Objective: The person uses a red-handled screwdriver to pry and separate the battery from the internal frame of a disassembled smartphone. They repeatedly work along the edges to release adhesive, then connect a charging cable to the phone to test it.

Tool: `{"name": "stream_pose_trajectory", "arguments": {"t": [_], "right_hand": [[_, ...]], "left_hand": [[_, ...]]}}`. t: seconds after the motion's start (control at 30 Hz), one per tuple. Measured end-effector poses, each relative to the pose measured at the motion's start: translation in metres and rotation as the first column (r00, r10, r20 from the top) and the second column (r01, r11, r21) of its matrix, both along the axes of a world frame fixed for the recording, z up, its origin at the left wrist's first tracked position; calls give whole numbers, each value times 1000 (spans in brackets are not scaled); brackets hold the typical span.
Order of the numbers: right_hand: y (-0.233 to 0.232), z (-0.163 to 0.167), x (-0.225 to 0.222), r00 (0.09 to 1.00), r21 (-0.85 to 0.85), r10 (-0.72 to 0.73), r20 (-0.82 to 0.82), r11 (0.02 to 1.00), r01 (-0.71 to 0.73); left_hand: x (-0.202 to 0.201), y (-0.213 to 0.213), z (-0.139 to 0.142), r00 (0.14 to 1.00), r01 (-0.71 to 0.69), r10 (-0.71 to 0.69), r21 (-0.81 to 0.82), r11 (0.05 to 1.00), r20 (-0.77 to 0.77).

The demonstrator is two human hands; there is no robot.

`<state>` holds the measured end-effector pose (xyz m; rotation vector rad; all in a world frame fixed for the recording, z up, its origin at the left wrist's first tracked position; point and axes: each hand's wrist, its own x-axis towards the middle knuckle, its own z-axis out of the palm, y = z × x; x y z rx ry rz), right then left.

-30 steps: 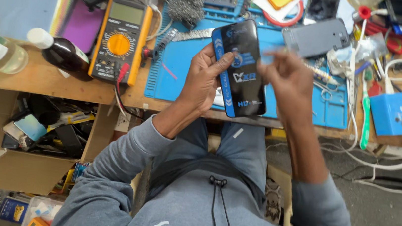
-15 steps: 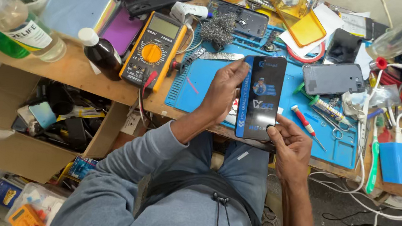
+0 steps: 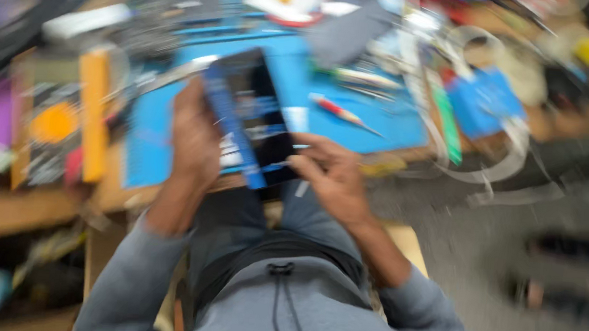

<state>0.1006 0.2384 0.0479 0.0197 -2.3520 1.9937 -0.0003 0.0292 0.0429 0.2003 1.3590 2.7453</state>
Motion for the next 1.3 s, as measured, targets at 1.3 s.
{"name": "stream_pose_trajectory", "arguments": {"t": [1.3], "right_hand": [[246, -199, 221, 873, 368, -337, 353, 908, 201]], "left_hand": [[159, 79, -82, 695, 701, -678, -12, 714, 239]]}}
